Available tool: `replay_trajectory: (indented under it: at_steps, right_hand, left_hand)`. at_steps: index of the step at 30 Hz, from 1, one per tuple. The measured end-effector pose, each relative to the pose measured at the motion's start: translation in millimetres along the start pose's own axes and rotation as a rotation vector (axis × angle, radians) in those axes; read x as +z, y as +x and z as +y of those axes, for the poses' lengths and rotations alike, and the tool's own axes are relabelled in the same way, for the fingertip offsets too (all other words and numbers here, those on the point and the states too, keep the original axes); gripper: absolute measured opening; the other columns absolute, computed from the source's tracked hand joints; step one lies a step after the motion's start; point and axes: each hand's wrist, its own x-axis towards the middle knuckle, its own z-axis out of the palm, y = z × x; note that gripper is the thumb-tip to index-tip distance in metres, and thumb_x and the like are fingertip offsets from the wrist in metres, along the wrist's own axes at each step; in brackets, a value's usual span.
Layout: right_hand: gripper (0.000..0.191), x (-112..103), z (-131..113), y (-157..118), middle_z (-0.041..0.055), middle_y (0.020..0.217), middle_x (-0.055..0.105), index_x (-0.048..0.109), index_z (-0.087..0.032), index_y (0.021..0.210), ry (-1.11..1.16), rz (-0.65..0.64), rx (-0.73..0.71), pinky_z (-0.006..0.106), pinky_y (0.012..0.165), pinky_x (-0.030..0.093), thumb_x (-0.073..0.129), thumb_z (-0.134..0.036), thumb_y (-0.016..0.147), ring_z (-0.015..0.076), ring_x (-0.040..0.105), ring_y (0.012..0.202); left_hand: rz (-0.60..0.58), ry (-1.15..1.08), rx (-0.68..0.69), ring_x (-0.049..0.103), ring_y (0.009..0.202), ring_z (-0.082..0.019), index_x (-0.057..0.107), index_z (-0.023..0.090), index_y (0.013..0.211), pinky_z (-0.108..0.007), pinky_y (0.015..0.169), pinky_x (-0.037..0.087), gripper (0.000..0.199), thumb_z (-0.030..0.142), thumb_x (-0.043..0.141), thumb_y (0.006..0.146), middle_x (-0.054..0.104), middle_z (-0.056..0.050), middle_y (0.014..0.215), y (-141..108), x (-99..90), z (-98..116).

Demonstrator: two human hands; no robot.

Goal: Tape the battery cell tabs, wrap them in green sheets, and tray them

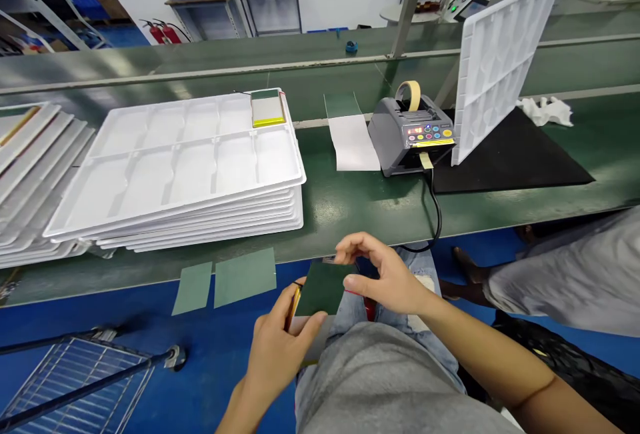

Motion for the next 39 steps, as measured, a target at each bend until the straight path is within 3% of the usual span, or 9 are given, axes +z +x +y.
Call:
replay_trajectory:
  at_steps: [3, 7, 14, 19, 26, 28, 33, 35, 39]
  right_hand:
    - [0.015, -11, -9, 3, 0.0003, 0.075, 0.056, 0.058, -0.018, 0.078, -0.209, 0.062, -0.023, 0.026, 0.070, 0.042, 0.066, -0.031, 0.077, 0.0126, 0.051, 0.072]
    - [0.022, -15, -9, 1, -0.0025, 0.063, 0.051, 0.054, -0.017, 0.067, -0.140, 0.049, 0.079, 0.023, 0.056, 0.036, 0.065, -0.033, 0.078, 0.0091, 0.044, 0.058]
    - [0.039, -1, 5, 4, -0.0060, 0.054, 0.045, 0.052, -0.015, 0.064, 0.284, -0.232, 0.384, 0.020, 0.047, 0.027, 0.071, -0.050, 0.066, 0.0052, 0.036, 0.050]
    - [0.041, 4, 18, 1, -0.0045, 0.056, 0.050, 0.055, -0.013, 0.063, 0.434, -0.383, 0.509, 0.017, 0.046, 0.029, 0.072, -0.051, 0.064, 0.0041, 0.039, 0.048]
    - [0.036, 12, 29, 10, -0.0068, 0.055, 0.039, 0.046, -0.017, 0.061, 0.277, -0.401, 0.365, 0.018, 0.046, 0.026, 0.068, -0.044, 0.067, 0.0055, 0.032, 0.049]
    - [0.031, 9, 27, 18, -0.0068, 0.055, 0.035, 0.046, -0.017, 0.060, 0.037, -0.284, 0.218, 0.020, 0.048, 0.024, 0.066, -0.039, 0.070, 0.0066, 0.030, 0.051]
    - [0.034, -25, 43, 31, -0.0044, 0.057, 0.034, 0.041, -0.019, 0.062, -0.554, 0.334, -0.074, 0.023, 0.053, 0.029, 0.049, -0.041, 0.086, 0.0103, 0.035, 0.053]
    - [0.035, -42, 66, 33, -0.0040, 0.056, 0.035, 0.039, -0.021, 0.061, -0.713, 0.438, -0.115, 0.024, 0.052, 0.032, 0.048, -0.044, 0.086, 0.0114, 0.036, 0.051]
    - [0.032, -58, 111, 30, -0.0021, 0.057, 0.041, 0.043, -0.022, 0.063, -0.895, 0.461, -0.227, 0.025, 0.051, 0.039, 0.046, -0.044, 0.087, 0.0130, 0.044, 0.048]
  left_hand:
    - [-0.076, 0.060, 0.020, 0.050, 0.044, -0.013, 0.057, 0.030, 0.119, -0.020, 0.051, 0.040, 0.051, 0.033, 0.066, 0.068, 0.062, 0.008, 0.056, 1, 3.7, 14]
    - [-0.116, 0.053, 0.044, 0.031, 0.038, -0.011, 0.040, 0.031, 0.135, -0.020, 0.046, 0.030, 0.072, 0.033, 0.069, 0.069, 0.036, 0.011, 0.042, -6, 5.7, 21]
    - [-0.193, 0.085, 0.330, 0.033, 0.038, -0.012, 0.039, 0.024, 0.137, -0.021, 0.049, 0.034, 0.078, 0.034, 0.074, 0.068, 0.039, 0.010, 0.043, -5, 4.5, 8]
    - [-0.255, 0.053, 0.260, 0.037, 0.041, -0.012, 0.043, 0.024, 0.135, -0.020, 0.052, 0.036, 0.079, 0.037, 0.077, 0.064, 0.043, 0.009, 0.045, 5, 3.4, 16]
    - [-0.247, -0.013, 0.195, 0.056, 0.057, -0.015, 0.066, 0.023, 0.086, -0.020, 0.056, 0.041, 0.021, 0.037, 0.068, 0.071, 0.065, 0.002, 0.066, 17, -0.5, 26]
    - [-0.186, -0.039, 0.219, 0.058, 0.061, -0.016, 0.064, 0.022, 0.081, -0.020, 0.057, 0.042, 0.017, 0.037, 0.064, 0.074, 0.065, 0.002, 0.068, 20, -16.5, 31]
    - [0.160, 0.310, 0.340, 0.055, 0.054, -0.015, 0.061, 0.023, 0.080, -0.020, 0.054, 0.039, 0.019, 0.041, 0.061, 0.075, 0.059, 0.004, 0.059, 42, -96.7, 60]
    - [0.293, 0.602, 0.356, 0.052, 0.050, -0.015, 0.059, 0.023, 0.082, -0.021, 0.051, 0.035, 0.023, 0.046, 0.061, 0.074, 0.055, 0.004, 0.053, 62, -139.8, 77]
    - [0.322, 1.221, 0.240, 0.059, 0.068, -0.023, 0.059, 0.023, 0.090, -0.025, 0.054, 0.031, 0.029, 0.050, 0.055, 0.080, 0.064, -0.003, 0.072, 120, -228.1, 116]
